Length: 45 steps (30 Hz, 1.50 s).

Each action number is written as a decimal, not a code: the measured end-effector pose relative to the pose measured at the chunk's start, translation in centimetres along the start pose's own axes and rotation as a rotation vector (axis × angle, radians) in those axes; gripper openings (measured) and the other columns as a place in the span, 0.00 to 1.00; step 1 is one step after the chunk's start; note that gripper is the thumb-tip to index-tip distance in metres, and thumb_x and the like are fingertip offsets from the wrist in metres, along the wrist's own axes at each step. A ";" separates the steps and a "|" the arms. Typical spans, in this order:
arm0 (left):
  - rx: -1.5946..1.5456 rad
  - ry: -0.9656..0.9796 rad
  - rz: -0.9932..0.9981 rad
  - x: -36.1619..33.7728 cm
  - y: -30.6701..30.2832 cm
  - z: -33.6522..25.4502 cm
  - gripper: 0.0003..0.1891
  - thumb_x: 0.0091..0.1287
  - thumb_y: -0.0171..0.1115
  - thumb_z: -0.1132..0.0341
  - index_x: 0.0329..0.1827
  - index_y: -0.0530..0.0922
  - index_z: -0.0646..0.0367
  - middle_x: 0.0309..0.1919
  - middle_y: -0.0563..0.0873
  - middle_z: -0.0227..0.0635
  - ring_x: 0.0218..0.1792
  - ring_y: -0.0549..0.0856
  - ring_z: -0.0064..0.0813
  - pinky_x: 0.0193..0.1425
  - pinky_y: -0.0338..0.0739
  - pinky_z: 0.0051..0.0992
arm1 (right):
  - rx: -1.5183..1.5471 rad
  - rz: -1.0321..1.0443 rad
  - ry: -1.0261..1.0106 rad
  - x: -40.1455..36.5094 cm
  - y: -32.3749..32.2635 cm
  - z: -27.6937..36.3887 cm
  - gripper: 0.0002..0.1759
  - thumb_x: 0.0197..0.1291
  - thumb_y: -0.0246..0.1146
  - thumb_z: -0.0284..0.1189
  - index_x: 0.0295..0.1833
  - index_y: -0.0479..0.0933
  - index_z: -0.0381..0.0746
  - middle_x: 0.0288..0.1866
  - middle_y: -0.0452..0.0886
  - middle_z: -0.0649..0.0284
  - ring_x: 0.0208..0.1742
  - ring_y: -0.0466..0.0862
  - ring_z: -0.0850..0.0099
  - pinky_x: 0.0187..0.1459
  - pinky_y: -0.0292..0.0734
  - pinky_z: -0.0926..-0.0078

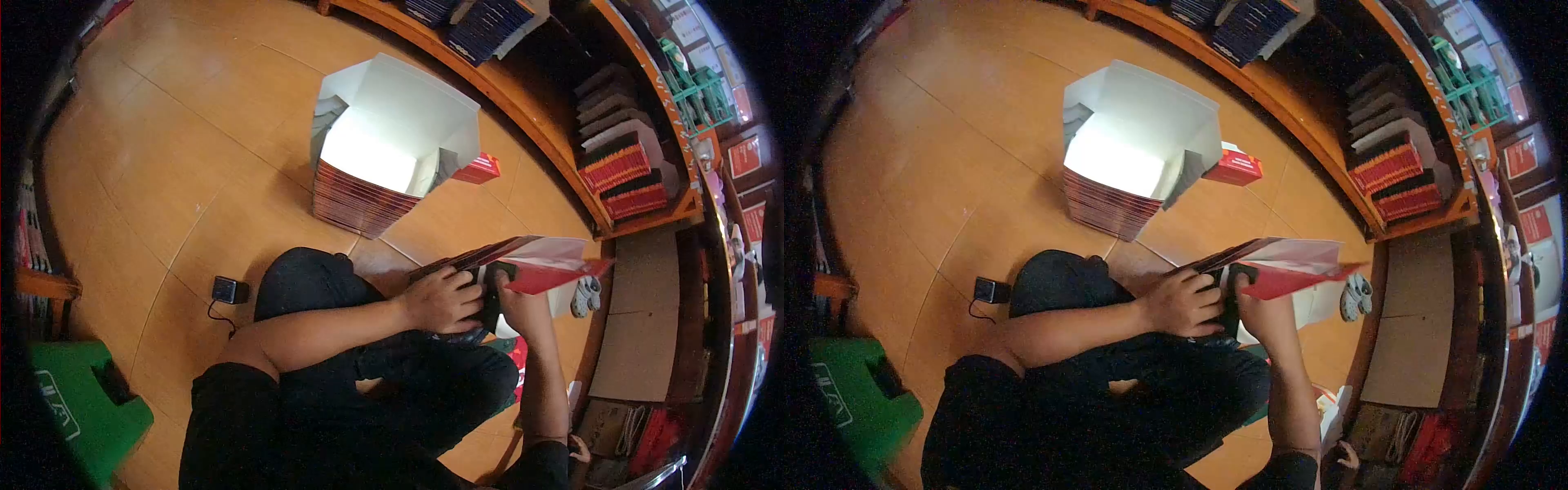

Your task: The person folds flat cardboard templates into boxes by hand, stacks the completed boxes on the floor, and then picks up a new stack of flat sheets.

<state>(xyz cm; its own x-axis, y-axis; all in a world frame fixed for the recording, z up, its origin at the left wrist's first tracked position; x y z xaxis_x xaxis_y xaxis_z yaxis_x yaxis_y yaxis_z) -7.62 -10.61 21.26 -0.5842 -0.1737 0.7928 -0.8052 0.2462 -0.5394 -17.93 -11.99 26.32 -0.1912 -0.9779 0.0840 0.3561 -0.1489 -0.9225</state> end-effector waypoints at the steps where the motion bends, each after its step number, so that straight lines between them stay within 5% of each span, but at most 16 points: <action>1: 0.034 -0.014 -0.024 0.0 -0.3 0.1 0.18 0.57 0.67 0.47 0.35 0.81 0.53 0.41 0.78 0.32 0.50 0.76 0.37 0.52 0.73 0.38 | -0.088 -0.021 -0.043 -0.1 -0.4 0.5 0.10 0.64 0.58 0.29 0.40 0.79 0.32 0.34 0.82 0.45 0.39 0.82 0.45 0.42 0.76 0.52; 9: 0.044 -0.133 0.085 -0.1 1.5 1.3 0.27 0.60 0.62 0.38 0.43 0.83 0.56 0.56 0.79 0.37 0.55 0.74 0.39 0.58 0.73 0.39 | -0.020 0.071 0.032 0.0 0.6 -0.9 0.12 0.60 0.58 0.27 0.47 0.78 0.33 0.41 0.82 0.45 0.44 0.82 0.45 0.46 0.76 0.53; 15: 0.081 -0.185 0.062 -0.4 1.5 1.8 0.35 0.59 0.60 0.34 0.49 0.81 0.61 0.61 0.77 0.40 0.56 0.73 0.42 0.60 0.73 0.41 | -0.075 -0.102 -0.059 0.1 0.4 -0.9 0.11 0.60 0.59 0.28 0.45 0.79 0.34 0.39 0.82 0.45 0.42 0.82 0.44 0.45 0.77 0.53; 17: 0.017 -0.195 0.102 -0.5 1.6 1.9 0.36 0.59 0.62 0.36 0.52 0.79 0.64 0.63 0.75 0.44 0.60 0.73 0.46 0.65 0.71 0.43 | -0.082 0.085 -0.049 0.5 2.3 -1.0 0.11 0.60 0.60 0.29 0.41 0.80 0.33 0.34 0.82 0.44 0.37 0.82 0.43 0.41 0.78 0.54; 21: -0.062 -0.213 0.071 -0.7 1.0 2.9 0.36 0.61 0.64 0.39 0.55 0.77 0.67 0.64 0.74 0.49 0.64 0.72 0.52 0.69 0.68 0.45 | 0.045 0.257 0.366 -0.5 2.5 -2.9 0.20 0.68 0.57 0.39 0.40 0.81 0.31 0.33 0.82 0.41 0.38 0.82 0.41 0.38 0.78 0.56; 25: -0.199 -0.217 0.051 -0.3 0.8 3.2 0.30 0.60 0.68 0.48 0.52 0.75 0.67 0.65 0.71 0.52 0.65 0.72 0.54 0.70 0.67 0.45 | 0.017 0.133 0.322 -1.3 1.5 -2.6 0.25 0.72 0.54 0.44 0.45 0.82 0.30 0.33 0.84 0.43 0.37 0.88 0.55 0.38 0.79 0.64; 27: -0.308 -0.286 0.032 -0.1 0.3 4.0 0.24 0.61 0.69 0.54 0.49 0.74 0.66 0.62 0.72 0.52 0.64 0.73 0.53 0.68 0.69 0.43 | 0.382 -0.146 0.400 -2.6 -0.6 -5.1 0.20 0.73 0.54 0.39 0.51 0.81 0.32 0.37 0.87 0.49 0.37 0.87 0.62 0.41 0.79 0.67; 30: -0.408 -0.334 -0.052 0.5 -0.3 4.8 0.20 0.56 0.67 0.67 0.50 0.72 0.64 0.62 0.72 0.54 0.65 0.72 0.54 0.69 0.67 0.42 | 0.003 -0.724 0.310 -6.3 -8.7 -7.6 0.16 0.71 0.58 0.35 0.51 0.80 0.32 0.43 0.85 0.55 0.44 0.82 0.70 0.48 0.76 0.73; 33: -0.557 -0.431 -0.129 0.8 0.2 6.8 0.22 0.53 0.61 0.76 0.52 0.69 0.63 0.62 0.73 0.55 0.68 0.70 0.53 0.71 0.64 0.42 | 0.414 -0.636 0.448 -8.7 -4.0 -18.7 0.14 0.71 0.58 0.33 0.50 0.80 0.32 0.42 0.84 0.57 0.45 0.81 0.71 0.49 0.75 0.75; 35: -0.762 -0.583 -0.146 -0.2 2.6 9.1 0.19 0.57 0.57 0.78 0.53 0.69 0.63 0.62 0.73 0.55 0.68 0.71 0.49 0.71 0.64 0.39 | 0.782 -0.654 0.463 -9.3 -2.6 -17.5 0.14 0.70 0.59 0.33 0.50 0.79 0.32 0.41 0.84 0.57 0.42 0.82 0.72 0.47 0.76 0.74; 36: -0.792 -0.593 -0.181 -0.5 3.2 9.9 0.15 0.64 0.54 0.79 0.54 0.69 0.63 0.57 0.77 0.51 0.61 0.77 0.44 0.65 0.69 0.37 | 0.618 -0.654 0.482 -9.9 -3.1 -16.5 0.14 0.70 0.59 0.33 0.52 0.79 0.33 0.42 0.84 0.57 0.41 0.82 0.72 0.45 0.77 0.74; 37: -0.864 -0.917 -0.086 -0.1 1.9 9.3 0.08 0.72 0.54 0.72 0.51 0.71 0.64 0.48 0.80 0.45 0.50 0.80 0.38 0.56 0.73 0.34 | 0.457 -0.644 0.506 -10.3 -3.3 -16.1 0.15 0.70 0.59 0.33 0.53 0.79 0.33 0.42 0.84 0.57 0.39 0.82 0.72 0.44 0.77 0.74; 40: -0.404 -0.766 -0.128 1.3 0.7 10.5 0.17 0.74 0.57 0.58 0.34 0.75 0.66 0.33 0.80 0.41 0.34 0.81 0.32 0.42 0.74 0.32 | 0.346 -0.604 0.526 -10.1 -3.3 -15.7 0.15 0.70 0.58 0.32 0.52 0.81 0.32 0.41 0.86 0.50 0.40 0.86 0.62 0.44 0.78 0.68; 41: -0.385 -0.755 -0.095 2.0 0.7 10.6 0.17 0.74 0.57 0.58 0.34 0.75 0.66 0.33 0.80 0.41 0.34 0.81 0.32 0.42 0.74 0.32 | 0.260 -0.523 0.505 -9.5 -3.3 -14.8 0.15 0.70 0.57 0.31 0.51 0.81 0.32 0.39 0.86 0.48 0.42 0.86 0.61 0.46 0.78 0.68; 42: -0.403 -0.875 0.031 1.8 1.8 11.3 0.19 0.74 0.57 0.57 0.33 0.76 0.67 0.30 0.81 0.39 0.31 0.79 0.31 0.41 0.73 0.31 | 0.301 -0.540 0.475 -9.3 -3.7 -14.3 0.15 0.66 0.57 0.32 0.44 0.82 0.31 0.42 0.83 0.41 0.46 0.82 0.45 0.49 0.77 0.56; 45: -0.620 -1.126 0.058 0.9 3.4 11.9 0.21 0.74 0.58 0.55 0.31 0.77 0.67 0.26 0.81 0.33 0.28 0.77 0.27 0.39 0.72 0.29 | 0.185 -0.525 0.446 -8.9 -3.8 -14.2 0.14 0.65 0.56 0.30 0.45 0.82 0.31 0.43 0.83 0.41 0.47 0.82 0.44 0.52 0.76 0.54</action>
Point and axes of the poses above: each hand's wrist, its own x-axis towards the middle knuckle, its own y-axis out of the palm, z = x × y, the point moved 10 cm from there along x, towards the middle knuckle
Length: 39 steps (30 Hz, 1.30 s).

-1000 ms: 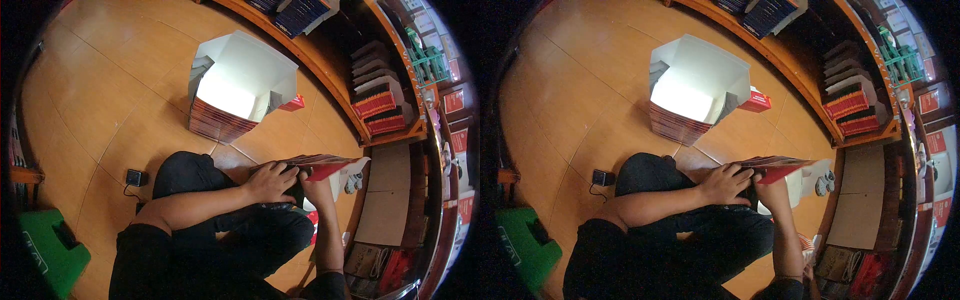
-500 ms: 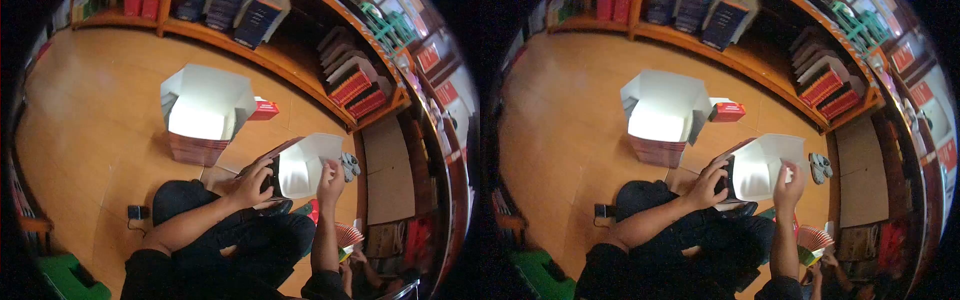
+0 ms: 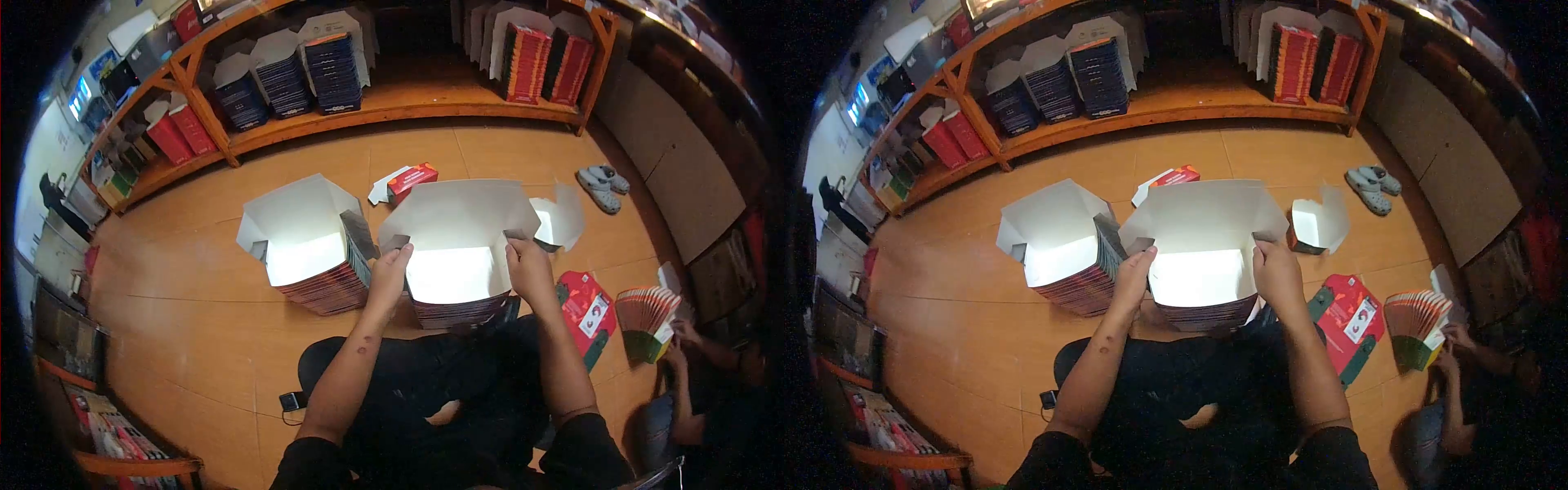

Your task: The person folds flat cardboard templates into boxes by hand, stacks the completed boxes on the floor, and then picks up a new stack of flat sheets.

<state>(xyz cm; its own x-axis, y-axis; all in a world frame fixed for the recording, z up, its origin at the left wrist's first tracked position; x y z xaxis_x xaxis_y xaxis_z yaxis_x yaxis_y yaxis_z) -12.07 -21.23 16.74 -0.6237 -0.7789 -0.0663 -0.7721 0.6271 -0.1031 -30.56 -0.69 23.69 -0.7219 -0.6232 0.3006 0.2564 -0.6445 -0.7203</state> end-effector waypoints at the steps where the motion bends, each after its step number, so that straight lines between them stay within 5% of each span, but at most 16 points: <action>1: -0.251 -0.104 -0.006 0.0 0.3 0.8 0.21 0.73 0.58 0.54 0.30 0.78 0.67 0.25 0.81 0.31 0.28 0.77 0.25 0.39 0.72 0.27 | -0.008 -0.009 0.013 -0.1 0.1 -0.3 0.15 0.64 0.55 0.29 0.45 0.83 0.31 0.45 0.82 0.41 0.48 0.81 0.44 0.53 0.76 0.54; 8: 0.027 0.046 0.006 0.3 0.1 0.9 0.19 0.74 0.57 0.55 0.35 0.80 0.64 0.28 0.79 0.26 0.31 0.75 0.17 0.37 0.70 0.22 | 0.201 -0.087 -0.108 -0.4 -0.5 -1.6 0.16 0.65 0.57 0.33 0.42 0.83 0.30 0.42 0.84 0.43 0.44 0.84 0.49 0.50 0.78 0.57; 11: -0.184 0.059 -0.060 -1.4 -0.5 0.3 0.16 0.73 0.60 0.57 0.31 0.76 0.60 0.25 0.75 0.23 0.29 0.71 0.15 0.34 0.66 0.20 | 0.680 0.071 0.427 -1.2 1.5 -9.1 0.22 0.65 0.60 0.40 0.29 0.84 0.32 0.33 0.86 0.48 0.36 0.86 0.62 0.44 0.79 0.64; 12: -0.054 0.091 -0.037 -1.7 -0.9 0.7 0.16 0.72 0.62 0.58 0.29 0.72 0.57 0.24 0.72 0.21 0.28 0.68 0.14 0.33 0.64 0.20 | 0.694 0.067 0.433 -0.5 1.8 -10.7 0.22 0.65 0.60 0.40 0.29 0.84 0.32 0.33 0.86 0.48 0.36 0.86 0.62 0.44 0.79 0.64; 15: 0.075 0.127 -0.039 -1.9 -1.2 0.9 0.18 0.70 0.65 0.61 0.26 0.67 0.54 0.23 0.67 0.19 0.27 0.65 0.13 0.31 0.59 0.18 | 0.613 0.006 0.529 4.1 4.9 -18.3 0.18 0.63 0.61 0.38 0.34 0.84 0.32 0.37 0.86 0.47 0.41 0.86 0.61 0.46 0.79 0.62; 17: 0.116 0.169 -0.072 -2.1 -1.6 1.1 0.18 0.69 0.66 0.63 0.25 0.66 0.54 0.23 0.66 0.18 0.27 0.64 0.12 0.31 0.59 0.18 | 0.186 -0.246 0.310 8.9 6.4 -22.5 0.21 0.61 0.63 0.38 0.52 0.80 0.33 0.46 0.85 0.48 0.48 0.85 0.56 0.52 0.78 0.59; 18: 0.117 0.181 -0.072 -2.3 -1.4 0.8 0.18 0.69 0.66 0.63 0.25 0.66 0.54 0.23 0.66 0.18 0.27 0.64 0.12 0.31 0.59 0.18 | 0.191 -0.256 0.304 9.9 8.5 -25.2 0.21 0.61 0.63 0.38 0.52 0.80 0.33 0.46 0.85 0.48 0.48 0.85 0.56 0.52 0.78 0.59; 20: 0.169 0.237 -0.144 -3.1 -1.6 -0.4 0.17 0.68 0.66 0.66 0.25 0.66 0.54 0.23 0.67 0.19 0.27 0.65 0.13 0.31 0.60 0.18 | -0.473 -0.561 0.076 10.6 9.4 -26.9 0.30 0.60 0.65 0.36 0.64 0.71 0.31 0.49 0.84 0.47 0.46 0.86 0.48 0.51 0.81 0.58; 21: 0.190 0.277 -0.178 -3.3 -2.0 -0.5 0.17 0.67 0.66 0.68 0.25 0.66 0.55 0.23 0.68 0.19 0.27 0.65 0.14 0.32 0.61 0.18 | -0.450 -0.459 0.161 10.7 11.6 -30.1 0.36 0.60 0.66 0.37 0.69 0.63 0.31 0.54 0.82 0.46 0.50 0.85 0.47 0.55 0.80 0.55; 23: 0.205 0.328 -0.177 -3.9 -1.9 -1.0 0.15 0.68 0.65 0.71 0.26 0.67 0.56 0.25 0.69 0.20 0.29 0.66 0.14 0.34 0.63 0.18 | -0.367 0.100 0.662 9.8 14.4 -34.1 0.35 0.64 0.61 0.38 0.73 0.60 0.37 0.53 0.83 0.51 0.55 0.84 0.53 0.60 0.76 0.54; 27: 0.115 0.271 -0.194 -5.2 -1.6 -1.0 0.14 0.67 0.64 0.74 0.27 0.67 0.58 0.27 0.69 0.21 0.30 0.66 0.14 0.35 0.63 0.17 | -0.447 0.240 0.568 7.7 15.9 -35.3 0.19 0.65 0.58 0.33 0.59 0.75 0.37 0.44 0.87 0.53 0.47 0.88 0.57 0.51 0.82 0.56; 29: 0.069 0.292 -0.207 -5.5 -1.3 -1.2 0.13 0.66 0.65 0.74 0.27 0.68 0.59 0.27 0.68 0.23 0.29 0.65 0.14 0.33 0.61 0.17 | -0.465 0.240 0.492 7.1 14.4 -34.4 0.12 0.64 0.56 0.31 0.42 0.83 0.37 0.44 0.87 0.51 0.45 0.88 0.55 0.47 0.82 0.55; 30: 0.115 0.431 -0.231 -6.2 -1.1 -2.6 0.13 0.65 0.66 0.76 0.27 0.68 0.60 0.29 0.70 0.26 0.28 0.65 0.15 0.32 0.62 0.18 | -0.492 0.235 0.484 7.4 13.2 -34.1 0.12 0.64 0.56 0.31 0.42 0.83 0.37 0.44 0.87 0.51 0.45 0.88 0.55 0.47 0.82 0.55; 33: 0.174 0.644 -0.283 -7.6 -0.9 -4.3 0.12 0.63 0.66 0.78 0.28 0.69 0.62 0.32 0.72 0.32 0.26 0.66 0.18 0.31 0.64 0.19 | -0.137 -0.063 0.302 8.4 5.2 -27.3 0.14 0.66 0.57 0.31 0.51 0.79 0.33 0.46 0.85 0.45 0.49 0.85 0.48 0.50 0.79 0.55; 36: 0.211 0.705 -0.335 -8.4 -0.9 -5.7 0.11 0.61 0.68 0.77 0.28 0.71 0.63 0.33 0.75 0.35 0.24 0.70 0.22 0.27 0.67 0.21 | 0.284 -0.353 -0.141 5.1 -4.1 -14.3 0.18 0.69 0.56 0.26 0.62 0.72 0.30 0.52 0.84 0.48 0.53 0.85 0.60 0.54 0.77 0.66; 39: 0.269 0.770 -0.220 -8.4 0.4 -6.3 0.10 0.60 0.72 0.72 0.30 0.76 0.62 0.32 0.81 0.37 0.24 0.75 0.24 0.25 0.68 0.23 | 0.397 -0.266 -0.240 0.0 -8.1 -5.4 0.17 0.71 0.55 0.25 0.61 0.72 0.29 0.52 0.83 0.51 0.54 0.82 0.68 0.56 0.76 0.66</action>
Point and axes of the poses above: each hand's wrist, its own x-axis towards the middle knuckle, its own y-axis out of the palm, z = x × y, the point moved 10 cm from there along x, towards the middle knuckle
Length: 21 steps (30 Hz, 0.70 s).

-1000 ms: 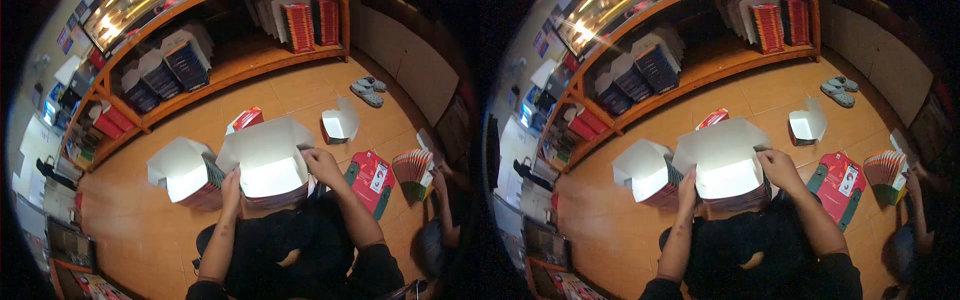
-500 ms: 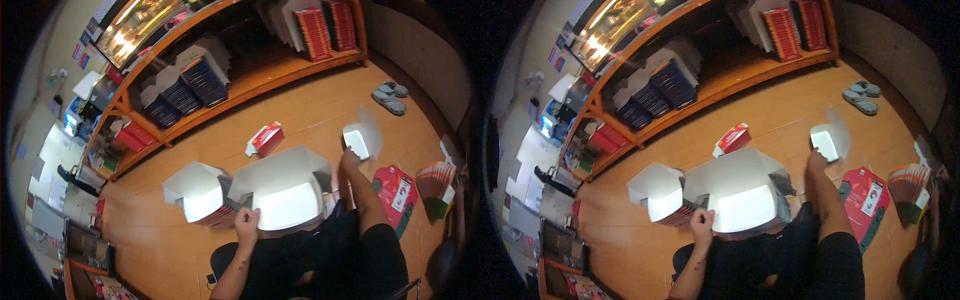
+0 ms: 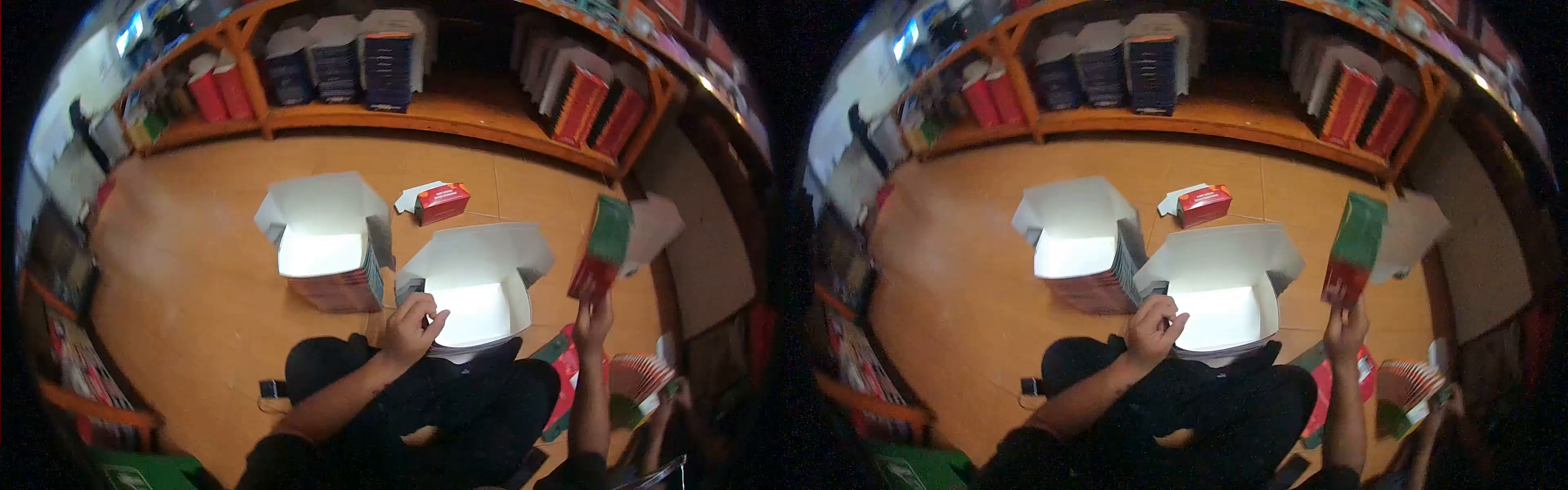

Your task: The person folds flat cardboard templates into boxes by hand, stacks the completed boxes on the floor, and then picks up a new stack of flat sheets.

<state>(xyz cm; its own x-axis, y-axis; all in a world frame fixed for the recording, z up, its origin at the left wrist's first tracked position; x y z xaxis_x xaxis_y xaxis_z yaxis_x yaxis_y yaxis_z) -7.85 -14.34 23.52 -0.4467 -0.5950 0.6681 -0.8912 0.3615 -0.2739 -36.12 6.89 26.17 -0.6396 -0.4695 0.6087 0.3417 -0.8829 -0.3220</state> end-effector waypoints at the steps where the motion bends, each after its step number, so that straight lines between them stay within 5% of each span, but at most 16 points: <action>1: -0.007 -0.025 -0.054 0.0 -0.6 0.2 0.10 0.60 0.72 0.72 0.30 0.76 0.62 0.32 0.81 0.37 0.24 0.75 0.24 0.25 0.68 0.23 | 0.070 0.003 -0.015 -1.6 -0.1 -0.5 0.18 0.69 0.57 0.24 0.62 0.71 0.29 0.52 0.82 0.51 0.54 0.83 0.65 0.55 0.77 0.65; 2: -0.008 0.002 0.003 -0.1 -0.2 -0.1 0.10 0.60 0.72 0.71 0.30 0.77 0.62 0.31 0.81 0.38 0.25 0.77 0.26 0.26 0.71 0.25 | 0.141 0.013 -0.026 -3.0 -0.4 -1.2 0.20 0.66 0.59 0.24 0.62 0.71 0.29 0.52 0.82 0.50 0.53 0.84 0.62 0.55 0.78 0.63; 3: -0.008 0.030 0.063 -0.3 0.4 -0.4 0.10 0.60 0.73 0.69 0.30 0.78 0.61 0.29 0.82 0.38 0.27 0.80 0.28 0.27 0.73 0.27 | -0.240 0.247 -0.326 -4.1 1.6 2.6 0.25 0.58 0.63 0.23 0.62 0.72 0.31 0.52 0.82 0.48 0.51 0.85 0.53 0.53 0.79 0.62; 4: -0.009 0.108 0.044 -0.6 0.6 -0.2 0.09 0.61 0.72 0.67 0.31 0.79 0.60 0.28 0.82 0.37 0.27 0.82 0.31 0.29 0.75 0.29 | -0.219 0.260 -0.278 -4.2 2.8 4.2 0.23 0.50 0.65 0.21 0.56 0.76 0.36 0.49 0.84 0.47 0.48 0.85 0.47 0.52 0.79 0.60; 5: -0.012 0.080 -0.005 -0.6 -0.1 0.2 0.09 0.61 0.72 0.67 0.31 0.79 0.60 0.28 0.82 0.37 0.27 0.82 0.31 0.29 0.75 0.29 | -0.282 0.463 -0.592 -4.4 5.3 10.6 0.15 0.54 0.61 0.19 0.48 0.79 0.38 0.46 0.85 0.50 0.47 0.86 0.50 0.50 0.80 0.58; 7: -0.020 0.309 0.026 -1.1 -0.5 -1.7 0.08 0.60 0.71 0.68 0.30 0.79 0.60 0.29 0.82 0.35 0.29 0.82 0.35 0.32 0.77 0.32 | -0.129 0.677 -0.539 -3.2 9.6 13.9 0.10 0.57 0.60 0.17 0.44 0.80 0.38 0.42 0.86 0.52 0.44 0.87 0.52 0.47 0.81 0.60; 13: -0.084 0.416 0.292 -2.0 -0.7 -1.7 0.05 0.60 0.68 0.71 0.35 0.80 0.62 0.34 0.81 0.39 0.37 0.82 0.39 0.39 0.78 0.33 | -0.395 1.072 -0.204 -2.2 14.2 10.3 0.10 0.61 0.62 0.19 0.47 0.80 0.41 0.36 0.85 0.51 0.40 0.87 0.53 0.40 0.81 0.66; 21: -0.151 0.422 0.345 -0.2 -0.3 -1.3 0.10 0.58 0.72 0.62 0.36 0.82 0.57 0.36 0.83 0.35 0.37 0.81 0.36 0.40 0.78 0.32 | -0.505 1.117 -0.160 -1.7 14.1 8.9 0.06 0.62 0.61 0.21 0.44 0.79 0.39 0.36 0.86 0.51 0.40 0.87 0.53 0.39 0.80 0.63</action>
Point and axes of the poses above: each hand's wrist, its own x-axis towards the middle knuckle, its own y-axis out of the palm, z = x × y, the point moved 10 cm from there along x, towards the middle knuckle
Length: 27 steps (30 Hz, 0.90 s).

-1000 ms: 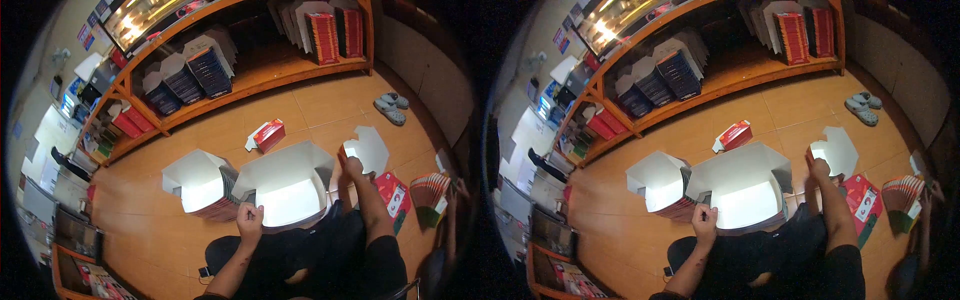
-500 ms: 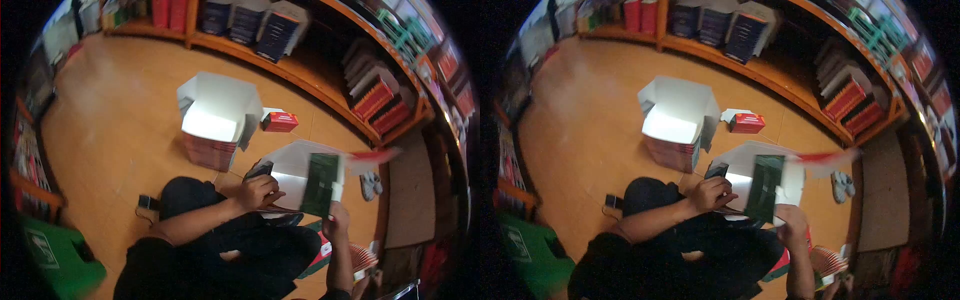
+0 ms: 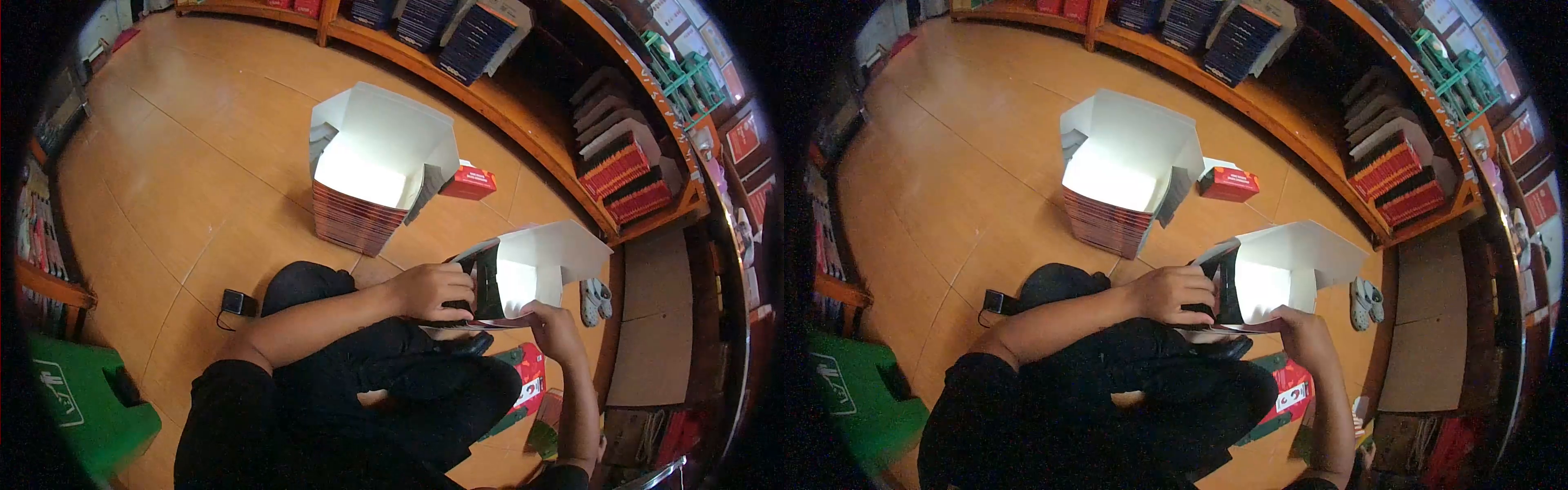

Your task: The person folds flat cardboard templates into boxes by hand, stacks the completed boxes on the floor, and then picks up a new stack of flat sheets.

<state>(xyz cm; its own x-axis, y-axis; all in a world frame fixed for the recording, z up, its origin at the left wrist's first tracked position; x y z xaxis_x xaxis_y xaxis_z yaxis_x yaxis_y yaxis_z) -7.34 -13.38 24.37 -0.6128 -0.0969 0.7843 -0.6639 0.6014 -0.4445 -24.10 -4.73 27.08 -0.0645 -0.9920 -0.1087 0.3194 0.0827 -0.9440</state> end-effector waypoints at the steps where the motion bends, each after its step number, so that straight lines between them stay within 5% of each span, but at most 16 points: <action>1: -0.004 -0.019 -0.009 0.0 0.5 0.2 0.10 0.59 0.71 0.60 0.35 0.82 0.56 0.35 0.82 0.33 0.37 0.81 0.35 0.40 0.77 0.31 | 0.022 -0.013 0.017 0.0 -0.1 -0.5 0.06 0.62 0.61 0.21 0.44 0.79 0.39 0.35 0.86 0.52 0.39 0.87 0.53 0.39 0.80 0.63; 4: 0.056 -0.026 -0.005 0.3 1.9 0.4 0.10 0.60 0.70 0.60 0.34 0.82 0.56 0.33 0.81 0.32 0.36 0.80 0.34 0.40 0.77 0.31 | 0.069 0.015 0.118 -0.5 0.0 -0.8 0.07 0.60 0.64 0.23 0.44 0.79 0.39 0.36 0.85 0.53 0.42 0.87 0.53 0.43 0.80 0.62; 6: 0.049 -0.009 -0.044 0.5 1.9 0.4 0.09 0.60 0.69 0.61 0.33 0.81 0.56 0.32 0.80 0.33 0.35 0.79 0.34 0.39 0.77 0.31 | -0.042 -0.173 -0.037 -0.7 -1.5 2.9 0.09 0.57 0.67 0.25 0.44 0.80 0.39 0.39 0.86 0.56 0.46 0.85 0.54 0.47 0.79 0.61; 10: 0.039 -0.007 -0.049 0.5 2.6 -0.1 0.08 0.60 0.69 0.62 0.32 0.82 0.57 0.32 0.80 0.32 0.35 0.79 0.34 0.39 0.77 0.31 | -0.032 -0.316 -0.116 -1.0 -0.6 6.9 0.09 0.55 0.70 0.27 0.40 0.81 0.38 0.35 0.83 0.57 0.39 0.82 0.55 0.41 0.76 0.61; 14: 0.028 0.028 -0.061 0.1 2.4 -0.3 0.08 0.60 0.69 0.63 0.33 0.82 0.57 0.34 0.82 0.31 0.35 0.80 0.32 0.40 0.78 0.30 | -0.078 -0.341 0.068 -0.8 1.5 5.6 0.06 0.56 0.67 0.28 0.35 0.80 0.37 0.31 0.82 0.54 0.34 0.81 0.53 0.38 0.74 0.60; 18: 0.072 0.059 0.006 -0.5 3.2 -1.1 0.09 0.60 0.70 0.62 0.35 0.82 0.57 0.38 0.82 0.32 0.36 0.80 0.32 0.42 0.79 0.31 | -0.128 -0.235 0.003 0.2 3.1 6.8 0.06 0.58 0.65 0.28 0.35 0.80 0.36 0.30 0.81 0.52 0.34 0.81 0.51 0.37 0.75 0.58; 21: 0.254 0.000 -0.079 -0.8 2.8 -0.8 0.13 0.58 0.71 0.59 0.38 0.81 0.57 0.43 0.80 0.37 0.40 0.80 0.35 0.48 0.79 0.32 | 0.039 -0.018 0.151 0.9 3.2 6.4 0.14 0.66 0.57 0.34 0.36 0.78 0.34 0.26 0.80 0.46 0.33 0.81 0.45 0.36 0.75 0.50; 27: 0.299 -0.064 -0.069 -0.6 2.9 0.2 0.16 0.56 0.72 0.57 0.40 0.78 0.57 0.47 0.78 0.40 0.45 0.81 0.41 0.53 0.79 0.37 | -0.053 -0.090 0.205 3.1 1.9 6.0 0.16 0.66 0.57 0.34 0.33 0.79 0.33 0.24 0.79 0.42 0.29 0.81 0.42 0.35 0.76 0.46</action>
<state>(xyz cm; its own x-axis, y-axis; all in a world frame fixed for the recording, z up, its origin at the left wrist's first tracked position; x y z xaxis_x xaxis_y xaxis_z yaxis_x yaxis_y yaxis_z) -9.03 -11.71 22.54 -0.5816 -0.1848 0.7922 -0.7955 0.3331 -0.5063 -18.03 -8.26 26.85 -0.2834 -0.9557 -0.0790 0.2540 0.0046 -0.9672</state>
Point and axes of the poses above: each hand's wrist, its own x-axis towards the middle knuckle, its own y-axis out of the palm, z = x × y, the point moved 10 cm from there along x, towards the middle knuckle
